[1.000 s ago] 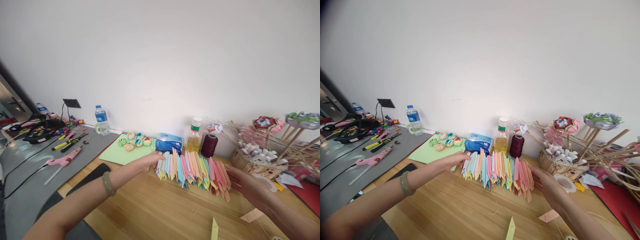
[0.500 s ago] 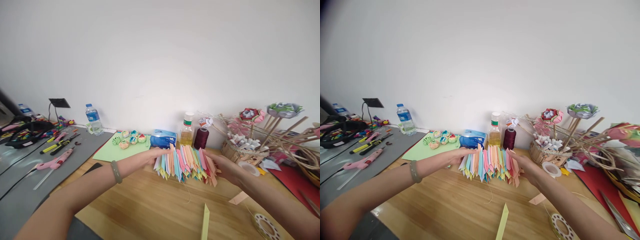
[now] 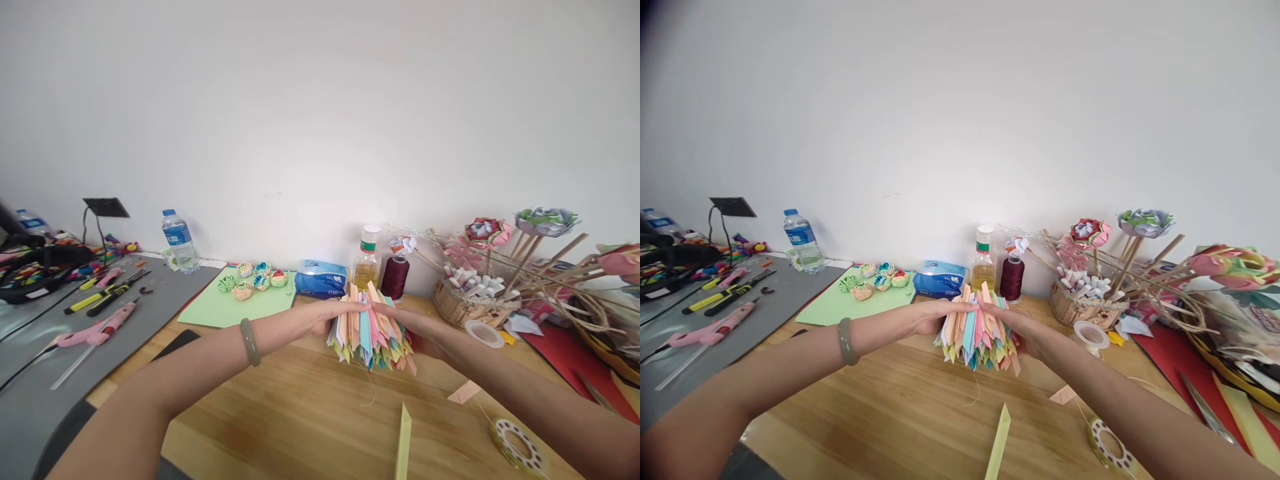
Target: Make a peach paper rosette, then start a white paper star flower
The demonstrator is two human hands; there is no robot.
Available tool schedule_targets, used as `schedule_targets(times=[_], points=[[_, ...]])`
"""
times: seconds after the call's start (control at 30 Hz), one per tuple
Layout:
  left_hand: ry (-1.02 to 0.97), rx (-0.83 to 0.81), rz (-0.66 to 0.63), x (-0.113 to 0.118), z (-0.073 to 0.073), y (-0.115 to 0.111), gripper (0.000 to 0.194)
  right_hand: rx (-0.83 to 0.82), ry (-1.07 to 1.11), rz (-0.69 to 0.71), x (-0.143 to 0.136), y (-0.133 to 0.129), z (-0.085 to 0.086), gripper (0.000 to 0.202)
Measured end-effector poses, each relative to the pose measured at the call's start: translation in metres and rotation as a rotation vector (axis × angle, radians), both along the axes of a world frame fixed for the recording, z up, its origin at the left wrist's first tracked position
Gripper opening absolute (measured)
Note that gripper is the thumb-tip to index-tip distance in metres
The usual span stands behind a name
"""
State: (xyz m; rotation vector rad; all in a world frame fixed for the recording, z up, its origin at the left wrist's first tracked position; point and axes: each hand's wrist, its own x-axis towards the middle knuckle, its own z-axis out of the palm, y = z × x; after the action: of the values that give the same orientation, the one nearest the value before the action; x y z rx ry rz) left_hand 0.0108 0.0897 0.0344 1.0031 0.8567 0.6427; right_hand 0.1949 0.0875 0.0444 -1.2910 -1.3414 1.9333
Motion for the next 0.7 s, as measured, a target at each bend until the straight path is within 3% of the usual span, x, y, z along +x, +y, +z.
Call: schedule_targets(times=[0.27, 0.47, 0.7], points=[[-0.045, -0.098, -0.014, 0.002, -0.002, -0.003, 0.041, -0.114, 0.083, 0.002, 0.000, -0.009, 0.005, 0.032], [-0.093, -0.100, 0.022, 0.003, 0.000, -0.010, 0.039, -0.083, 0.139, -0.039, -0.005, -0.016, 0.004, 0.031], [-0.113, -0.077, 0.029, 0.003, -0.001, -0.012, 0.040, -0.030, 0.157, 0.004, -0.002, -0.019, 0.001, 0.032]])
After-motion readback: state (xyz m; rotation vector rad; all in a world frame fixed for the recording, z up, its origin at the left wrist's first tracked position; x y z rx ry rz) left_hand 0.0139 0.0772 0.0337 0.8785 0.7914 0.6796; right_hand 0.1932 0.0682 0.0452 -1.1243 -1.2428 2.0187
